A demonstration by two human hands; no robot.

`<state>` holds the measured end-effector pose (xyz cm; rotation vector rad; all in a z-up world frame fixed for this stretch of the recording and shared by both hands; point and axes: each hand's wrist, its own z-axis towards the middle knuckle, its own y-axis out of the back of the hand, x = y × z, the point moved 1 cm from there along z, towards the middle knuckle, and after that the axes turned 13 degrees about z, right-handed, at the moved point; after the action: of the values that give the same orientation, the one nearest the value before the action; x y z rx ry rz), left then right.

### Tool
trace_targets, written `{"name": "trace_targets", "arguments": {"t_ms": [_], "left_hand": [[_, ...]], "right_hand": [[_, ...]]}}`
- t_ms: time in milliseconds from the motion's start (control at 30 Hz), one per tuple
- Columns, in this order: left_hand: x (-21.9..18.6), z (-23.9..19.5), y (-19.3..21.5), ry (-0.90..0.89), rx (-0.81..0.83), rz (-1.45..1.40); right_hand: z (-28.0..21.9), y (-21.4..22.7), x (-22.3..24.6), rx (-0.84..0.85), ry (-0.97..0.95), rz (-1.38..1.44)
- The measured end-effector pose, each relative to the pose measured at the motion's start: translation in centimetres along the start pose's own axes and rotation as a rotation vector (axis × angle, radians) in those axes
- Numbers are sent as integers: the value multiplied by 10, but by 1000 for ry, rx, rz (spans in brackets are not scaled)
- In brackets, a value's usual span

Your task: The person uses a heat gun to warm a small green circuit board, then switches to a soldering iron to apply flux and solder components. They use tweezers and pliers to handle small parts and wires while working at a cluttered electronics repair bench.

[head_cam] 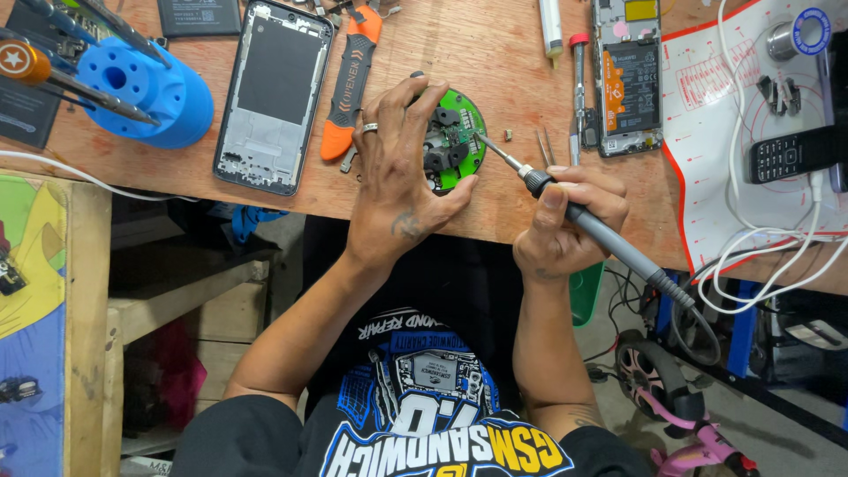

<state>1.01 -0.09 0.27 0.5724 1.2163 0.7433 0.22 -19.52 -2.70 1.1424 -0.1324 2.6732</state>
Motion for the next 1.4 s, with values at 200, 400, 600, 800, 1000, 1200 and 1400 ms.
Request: {"name": "trace_targets", "arguments": {"t_ms": [200, 400, 600, 800, 1000, 1200, 1400], "left_hand": [[0, -1, 0, 3, 0, 1], [0, -1, 0, 2, 1, -19], [0, -2, 0, -5, -1, -30], [0, 0, -1, 2, 1, -12], [0, -2, 0, 5, 2, -23], [0, -2, -1, -5, -4, -14], [0, -1, 0, -7, 1, 0]], "right_hand": [[-1, 1, -1, 8, 8, 7], [-1, 0, 1, 2, -12, 6], [1, -1, 0, 1, 4, 19], [2, -2, 2, 40, 16, 13], [1, -1, 2, 38, 6, 17], [1, 0, 0, -9, -1, 21], [2, 3, -3, -106, 34, 19]]}}
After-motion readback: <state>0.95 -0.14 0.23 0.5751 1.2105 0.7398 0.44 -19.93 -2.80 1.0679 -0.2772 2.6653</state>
